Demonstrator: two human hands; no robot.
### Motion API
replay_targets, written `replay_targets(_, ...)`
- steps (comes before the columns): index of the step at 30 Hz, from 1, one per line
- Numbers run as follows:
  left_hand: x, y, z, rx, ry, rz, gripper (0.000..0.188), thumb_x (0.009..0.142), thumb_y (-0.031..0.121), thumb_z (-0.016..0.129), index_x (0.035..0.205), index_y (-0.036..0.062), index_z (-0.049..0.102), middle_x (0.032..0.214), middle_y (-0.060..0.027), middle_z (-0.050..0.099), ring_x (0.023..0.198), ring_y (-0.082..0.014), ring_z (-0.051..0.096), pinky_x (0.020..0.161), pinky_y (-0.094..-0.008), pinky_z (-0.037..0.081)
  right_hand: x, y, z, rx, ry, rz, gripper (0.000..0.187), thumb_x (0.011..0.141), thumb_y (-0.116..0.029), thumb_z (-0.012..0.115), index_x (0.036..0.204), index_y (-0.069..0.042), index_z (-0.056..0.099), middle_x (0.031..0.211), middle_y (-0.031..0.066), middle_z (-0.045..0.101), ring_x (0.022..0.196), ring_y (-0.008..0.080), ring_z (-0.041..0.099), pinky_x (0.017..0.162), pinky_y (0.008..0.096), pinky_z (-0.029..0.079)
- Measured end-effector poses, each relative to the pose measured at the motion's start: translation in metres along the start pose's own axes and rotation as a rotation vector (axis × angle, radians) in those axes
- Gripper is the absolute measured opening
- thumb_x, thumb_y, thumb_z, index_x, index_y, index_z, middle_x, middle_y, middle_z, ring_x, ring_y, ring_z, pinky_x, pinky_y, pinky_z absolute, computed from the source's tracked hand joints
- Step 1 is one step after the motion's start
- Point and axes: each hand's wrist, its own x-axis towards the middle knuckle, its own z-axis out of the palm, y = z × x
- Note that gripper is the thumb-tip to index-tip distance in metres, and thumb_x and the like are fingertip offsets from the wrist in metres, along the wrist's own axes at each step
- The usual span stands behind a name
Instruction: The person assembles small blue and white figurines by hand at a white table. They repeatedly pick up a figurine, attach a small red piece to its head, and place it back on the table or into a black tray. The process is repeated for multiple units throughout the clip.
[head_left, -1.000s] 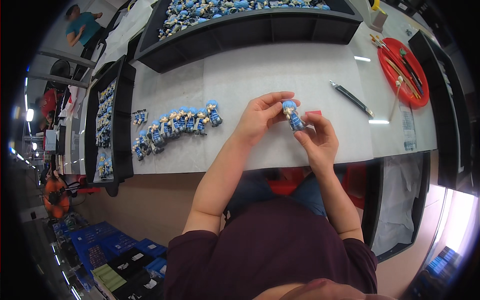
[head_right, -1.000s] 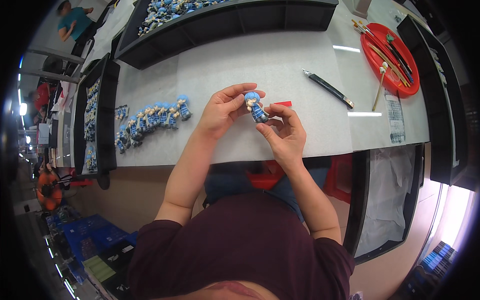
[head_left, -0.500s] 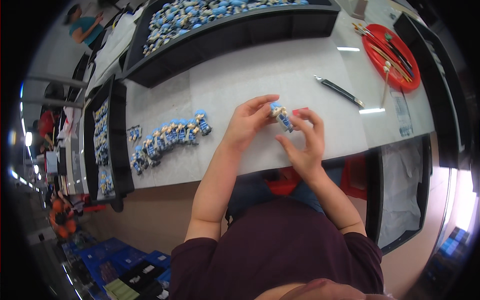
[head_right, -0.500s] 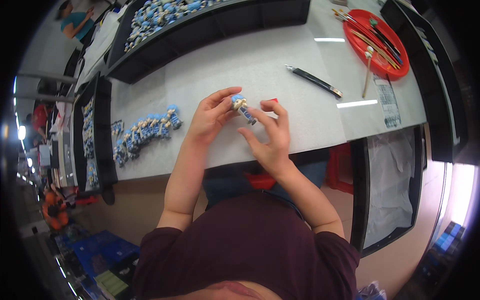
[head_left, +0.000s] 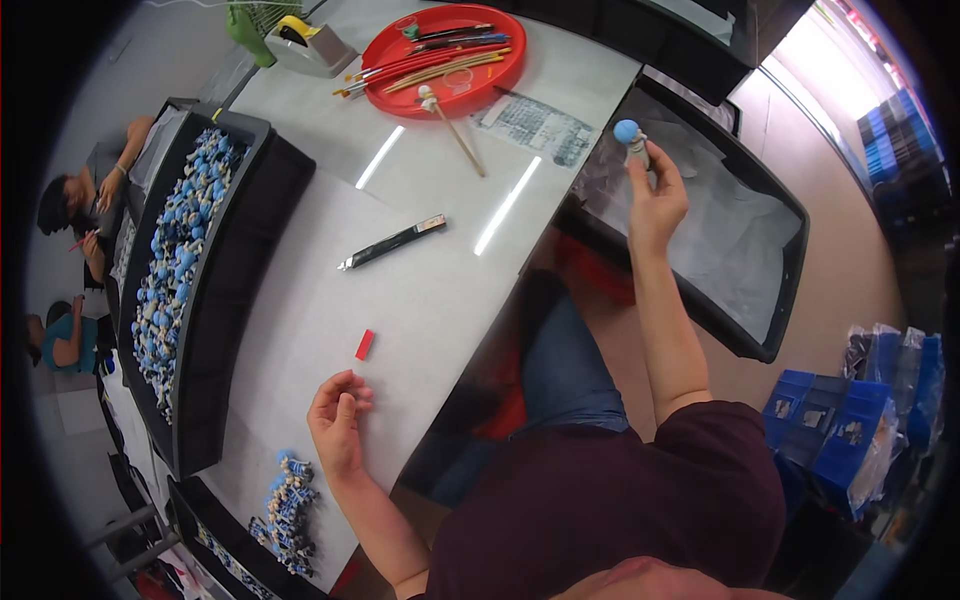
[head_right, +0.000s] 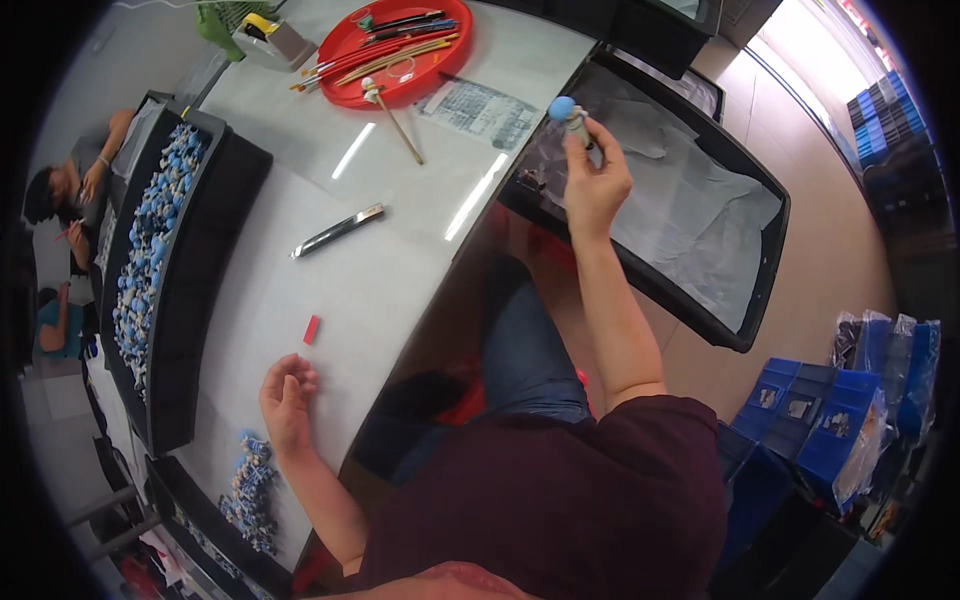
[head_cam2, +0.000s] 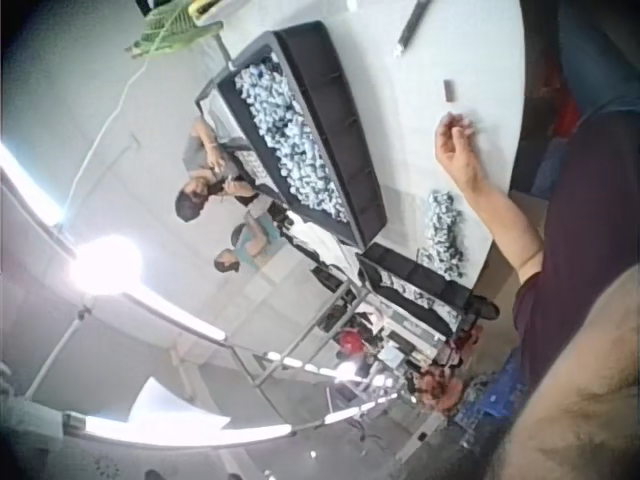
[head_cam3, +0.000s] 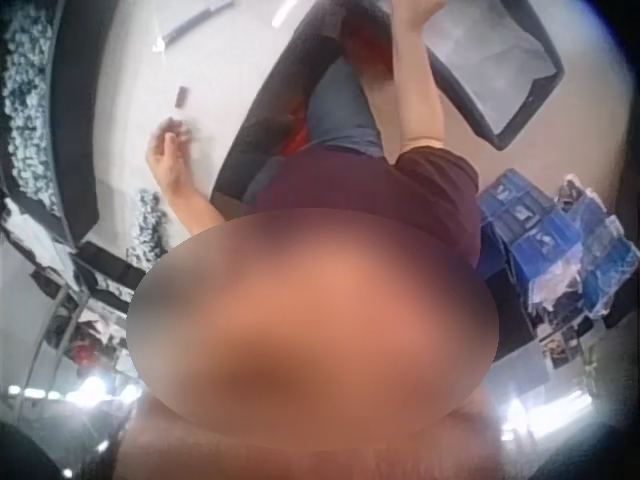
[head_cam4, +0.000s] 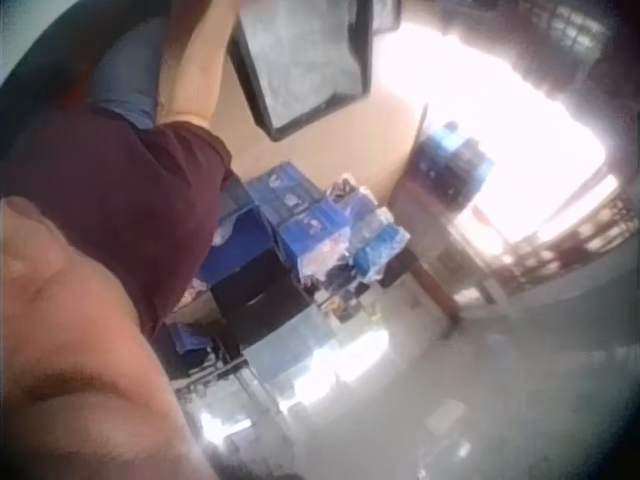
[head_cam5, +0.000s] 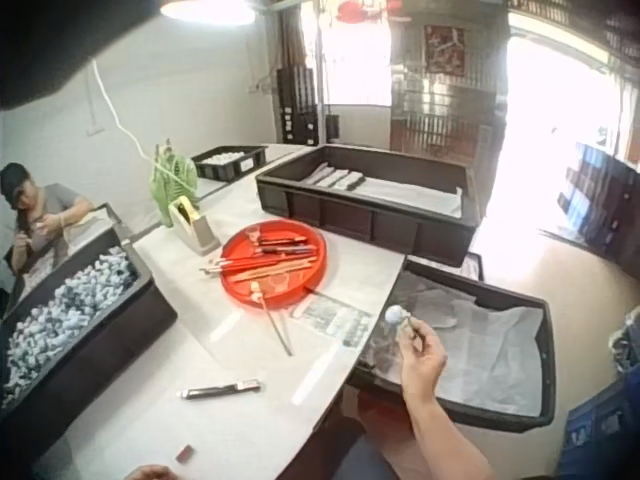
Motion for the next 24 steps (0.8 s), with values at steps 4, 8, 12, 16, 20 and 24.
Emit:
replay_targets(4,-0.002,0.002,0.0,0.033,0.032,-0.045,0.024,0.084,0.002,0.053,0.108,-0.0029,0.053,0.097,-0.01,0.059,0.079,-0.0136,0.058,0.068,-0.0233,0.047,0.036,0.119,-0.044,-0.463,-0.126,0.156,0.024,0.073,-0.014,0.069,0.093,-0.001,0.067,0.085,0.01,0.067,0.078,0.0168,0.063,0.071,0.0279,0.048)
replay_targets(8,0.0,0.006,0.004,0.102,0.029,-0.067,0.025,0.084,0.001,0.053,0.109,-0.0027,0.053,0.098,-0.01,0.059,0.08,-0.0136,0.058,0.069,-0.0233,0.047,0.032,0.193,-0.036,-0.632,-0.38,0.319,0.03,0.069,-0.026,0.071,0.087,-0.003,0.068,0.081,0.0141,0.067,0.077,0.0238,0.065,0.07,0.0309,0.048)
replay_targets(12,-0.003,0.005,0.004,0.111,0.053,-0.068,0.025,0.084,0.001,0.052,0.109,-0.0028,0.053,0.099,-0.0102,0.058,0.08,-0.0136,0.059,0.069,-0.0233,0.047,0.031,0.198,-0.01,-0.674,-0.463,0.335,0.03,0.069,-0.031,0.071,0.082,-0.003,0.069,0.08,0.0162,0.066,0.077,0.0282,0.064,0.071,0.0328,0.048)
replay_targets(16,0.001,0.006,0.007,0.121,0.035,-0.059,0.026,0.085,0.001,0.052,0.11,-0.0032,0.053,0.099,-0.0107,0.058,0.081,-0.0139,0.059,0.07,-0.0239,0.048,0.033,0.239,-0.007,-0.672,-0.504,0.368,0.033,0.071,-0.033,0.07,0.083,-0.003,0.069,0.078,0.0132,0.067,0.067,0.0181,0.064,0.062,0.0304,0.048)
replay_targets(20,0.001,0.005,0.009,0.095,0.031,-0.058,0.026,0.084,0.001,0.053,0.11,-0.0037,0.053,0.099,-0.0109,0.058,0.081,-0.0144,0.059,0.07,-0.0246,0.048,0.036,0.237,-0.008,-0.709,-0.608,0.375,0.032,0.071,-0.032,0.07,0.084,-0.002,0.068,0.076,0.0131,0.067,0.066,0.0185,0.064,0.061,0.0306,0.048)
replay_targets(24,-0.007,0.004,0.004,0.087,0.052,-0.067,0.026,0.084,0.002,0.053,0.109,-0.004,0.053,0.098,-0.0108,0.058,0.081,-0.0146,0.06,0.071,-0.0248,0.048,0.036,0.228,0.002,-0.855,-0.796,0.036,0.042,0.075,-0.044,0.061,0.077,-0.003,0.066,0.074,0.0181,0.062,0.071,0.0332,0.062,0.064,0.0374,0.048)
